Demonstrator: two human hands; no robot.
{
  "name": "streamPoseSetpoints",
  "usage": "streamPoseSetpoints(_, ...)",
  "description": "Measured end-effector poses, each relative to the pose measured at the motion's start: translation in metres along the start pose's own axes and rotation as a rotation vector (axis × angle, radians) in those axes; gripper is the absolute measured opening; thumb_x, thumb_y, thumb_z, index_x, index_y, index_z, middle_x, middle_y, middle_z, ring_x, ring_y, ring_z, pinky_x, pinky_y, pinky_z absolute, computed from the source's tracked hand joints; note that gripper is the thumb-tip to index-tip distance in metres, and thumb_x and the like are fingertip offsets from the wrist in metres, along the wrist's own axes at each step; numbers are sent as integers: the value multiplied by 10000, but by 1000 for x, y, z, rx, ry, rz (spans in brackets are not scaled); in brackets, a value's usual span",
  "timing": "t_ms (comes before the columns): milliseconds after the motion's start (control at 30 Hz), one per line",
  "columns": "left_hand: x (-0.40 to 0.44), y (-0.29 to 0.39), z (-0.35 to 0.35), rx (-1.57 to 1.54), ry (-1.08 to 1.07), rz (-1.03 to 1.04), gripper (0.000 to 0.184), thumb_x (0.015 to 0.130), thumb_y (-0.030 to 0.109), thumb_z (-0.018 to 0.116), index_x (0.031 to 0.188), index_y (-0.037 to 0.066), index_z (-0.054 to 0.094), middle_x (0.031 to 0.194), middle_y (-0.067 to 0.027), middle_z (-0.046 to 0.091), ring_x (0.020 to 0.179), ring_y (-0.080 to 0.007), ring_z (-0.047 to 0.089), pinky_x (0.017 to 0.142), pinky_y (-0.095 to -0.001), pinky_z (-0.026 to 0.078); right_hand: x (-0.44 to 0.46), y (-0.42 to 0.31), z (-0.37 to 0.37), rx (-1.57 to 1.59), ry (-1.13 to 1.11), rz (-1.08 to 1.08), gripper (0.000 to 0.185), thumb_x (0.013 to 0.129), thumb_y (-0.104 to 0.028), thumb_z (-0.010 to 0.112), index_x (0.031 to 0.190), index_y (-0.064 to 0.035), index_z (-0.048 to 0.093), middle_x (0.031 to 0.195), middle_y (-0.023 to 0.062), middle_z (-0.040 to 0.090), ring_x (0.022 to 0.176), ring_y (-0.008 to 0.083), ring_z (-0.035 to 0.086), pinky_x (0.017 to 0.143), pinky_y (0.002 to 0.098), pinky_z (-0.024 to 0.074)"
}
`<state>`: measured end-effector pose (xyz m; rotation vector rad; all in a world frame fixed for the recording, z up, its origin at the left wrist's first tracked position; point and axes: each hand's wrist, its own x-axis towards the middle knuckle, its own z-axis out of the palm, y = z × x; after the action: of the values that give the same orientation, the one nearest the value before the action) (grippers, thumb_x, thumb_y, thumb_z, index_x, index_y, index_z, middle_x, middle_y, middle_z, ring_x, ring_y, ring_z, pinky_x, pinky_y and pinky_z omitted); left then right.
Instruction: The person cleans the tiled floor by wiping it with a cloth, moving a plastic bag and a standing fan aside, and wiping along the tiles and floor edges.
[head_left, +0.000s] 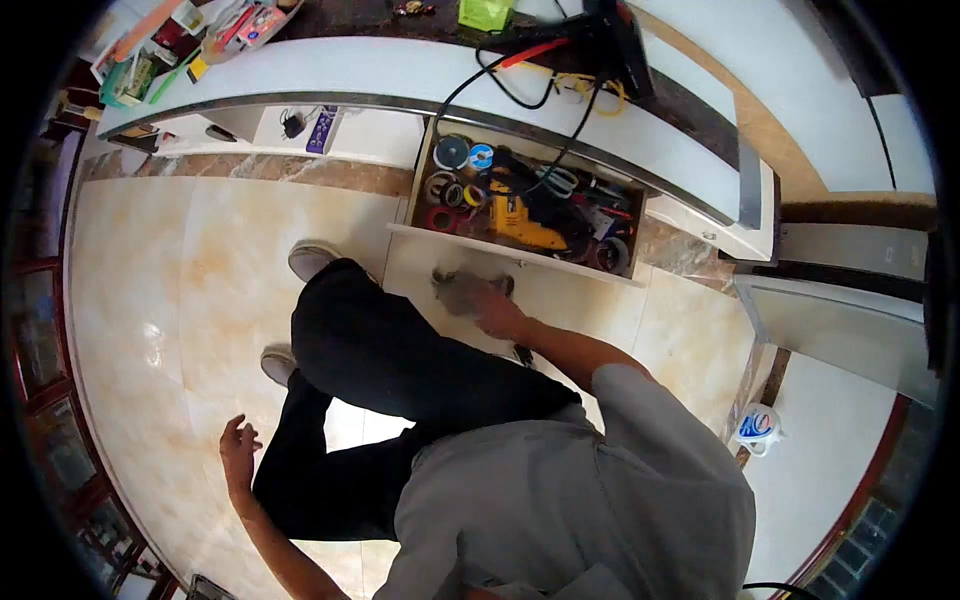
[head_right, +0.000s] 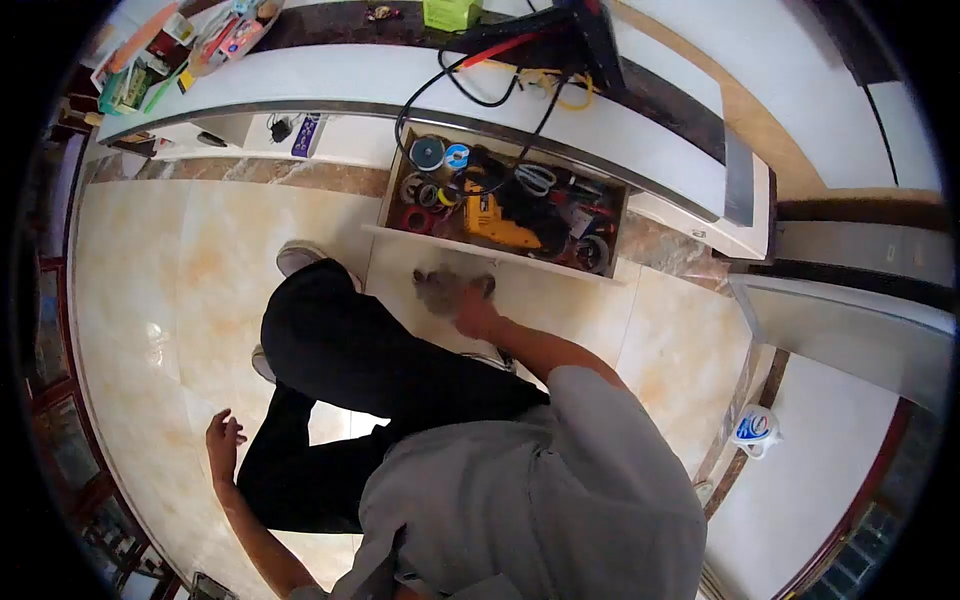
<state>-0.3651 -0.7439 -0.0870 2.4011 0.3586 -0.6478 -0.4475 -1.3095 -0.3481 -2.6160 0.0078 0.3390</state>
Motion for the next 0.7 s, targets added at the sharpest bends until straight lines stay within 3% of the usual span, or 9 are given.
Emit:
streamPoseSetpoints(133,-1,-41,-9,-55,27,-147,392,976,246,570,1264,-20,580,853,-137,675,613,-171,647,568,-281,514,-16,-26,-125,212,-205,-33,376,838,-129,647,1210,-107,598,1175,144,633,1081,346,613,880,442,524)
streamPoseSetpoints(200,-1,-47,-11,-193,19,-232,409,991,284,566,1277,-9,569,861,-126,681,596,-156,647,544,-252,502,-10,-13,-179,-150,60,-50,256,859,-122,646,1114,-115,658,1048,126,686,979,346,650,852,438,529)
streamPoseSetpoints(233,-1,-48,-11,-194,25,-223,409,991,284,566,1277,-9,569,861,-126,681,596,-156,647,544,-252,502,-4,9,-187,35,485,-48,197,889,-103,618,1080,-106,670,1027,140,691,928,356,656,821,434,531)
streamPoseSetpoints(267,0,-49,-11,-212,10,-212,413,993,287,564,1281,-9,566,863,-126,681,597,-157,648,544,-252,502,6,24,-202,251,622,111,163,900,-111,613,1048,-88,678,1030,143,689,939,358,654,826,433,530)
streamPoseSetpoints(367,1,-44,-13,-257,1,-191,421,996,293,560,1291,-8,554,870,-128,681,603,-162,649,547,-256,505,47,109,-204,24,557,294,290,896,-138,621,1175,-75,664,1144,198,650,1028,386,636,871,452,527)
streamPoseSetpoints(467,-3,-38,-14,-308,-8,-216,430,999,295,558,1303,-9,540,885,-136,681,615,-169,651,553,-267,511,93,194,-150,-66,413,121,362,879,-181,641,1216,-49,646,1188,223,626,1066,403,622,895,469,514)
streamPoseSetpoints(500,-3,-38,-14,-336,-19,-233,433,1000,295,558,1308,-10,532,894,-142,681,621,-174,652,555,-272,515,99,193,-151,-65,413,119,362,879,-181,641,1216,-49,646,1188,223,626,1066,403,622,895,469,514)
streamPoseSetpoints(567,-4,-35,-13,-379,-49,-240,443,1006,295,552,1325,-9,510,907,-149,677,632,-183,651,560,-282,520,112,186,-157,-84,267,436,294,833,-172,677,1071,0,676,1134,245,625,1047,417,610,896,475,514)
streamPoseSetpoints(700,-8,-33,-11,-480,-115,-311,469,1014,300,541,1360,-8,472,915,-151,662,636,-190,641,560,-290,522,106,206,-184,-144,37,355,336,804,-154,695,1094,11,660,1164,261,607,1076,420,597,914,480,508)
